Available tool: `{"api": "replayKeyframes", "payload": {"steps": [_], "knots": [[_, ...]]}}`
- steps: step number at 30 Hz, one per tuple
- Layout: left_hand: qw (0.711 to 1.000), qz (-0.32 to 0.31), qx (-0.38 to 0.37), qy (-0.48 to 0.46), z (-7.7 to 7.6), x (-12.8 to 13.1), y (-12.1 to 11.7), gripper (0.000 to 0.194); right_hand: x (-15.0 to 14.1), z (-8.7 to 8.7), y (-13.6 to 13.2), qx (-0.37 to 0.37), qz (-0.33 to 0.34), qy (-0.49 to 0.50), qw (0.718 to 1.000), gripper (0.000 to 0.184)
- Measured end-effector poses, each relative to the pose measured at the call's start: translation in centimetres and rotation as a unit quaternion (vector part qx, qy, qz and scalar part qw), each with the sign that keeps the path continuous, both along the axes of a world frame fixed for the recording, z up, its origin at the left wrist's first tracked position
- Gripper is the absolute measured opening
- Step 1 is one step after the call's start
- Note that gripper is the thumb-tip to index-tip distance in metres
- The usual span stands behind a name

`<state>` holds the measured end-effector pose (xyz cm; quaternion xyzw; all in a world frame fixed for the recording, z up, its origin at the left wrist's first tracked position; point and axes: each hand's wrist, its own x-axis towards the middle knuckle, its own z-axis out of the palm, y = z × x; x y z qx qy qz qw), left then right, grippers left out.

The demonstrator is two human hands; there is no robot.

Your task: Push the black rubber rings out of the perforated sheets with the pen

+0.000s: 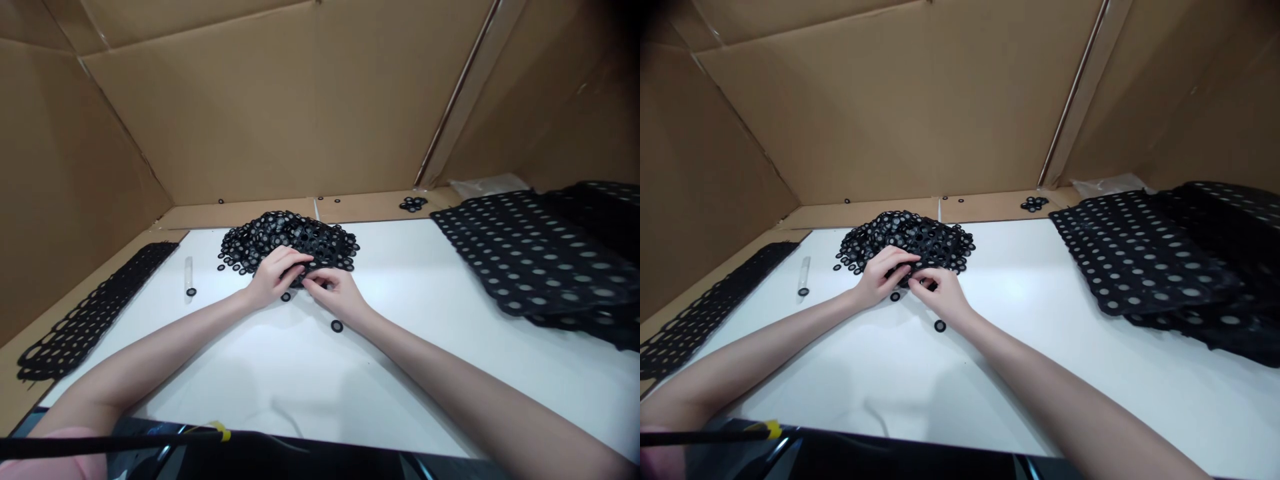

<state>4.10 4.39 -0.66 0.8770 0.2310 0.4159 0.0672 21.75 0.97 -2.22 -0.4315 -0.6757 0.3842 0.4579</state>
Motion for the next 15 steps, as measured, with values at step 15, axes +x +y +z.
{"api": "replayKeyframes", "payload": {"steps": [15], "knots": [[0.999, 0.02, -0.002, 0.026, 0.26, -0.14, -0.48, 0.026, 0.24, 0.06, -0.01, -0.01, -0.024, 0.031, 0.999, 0.024]]}}
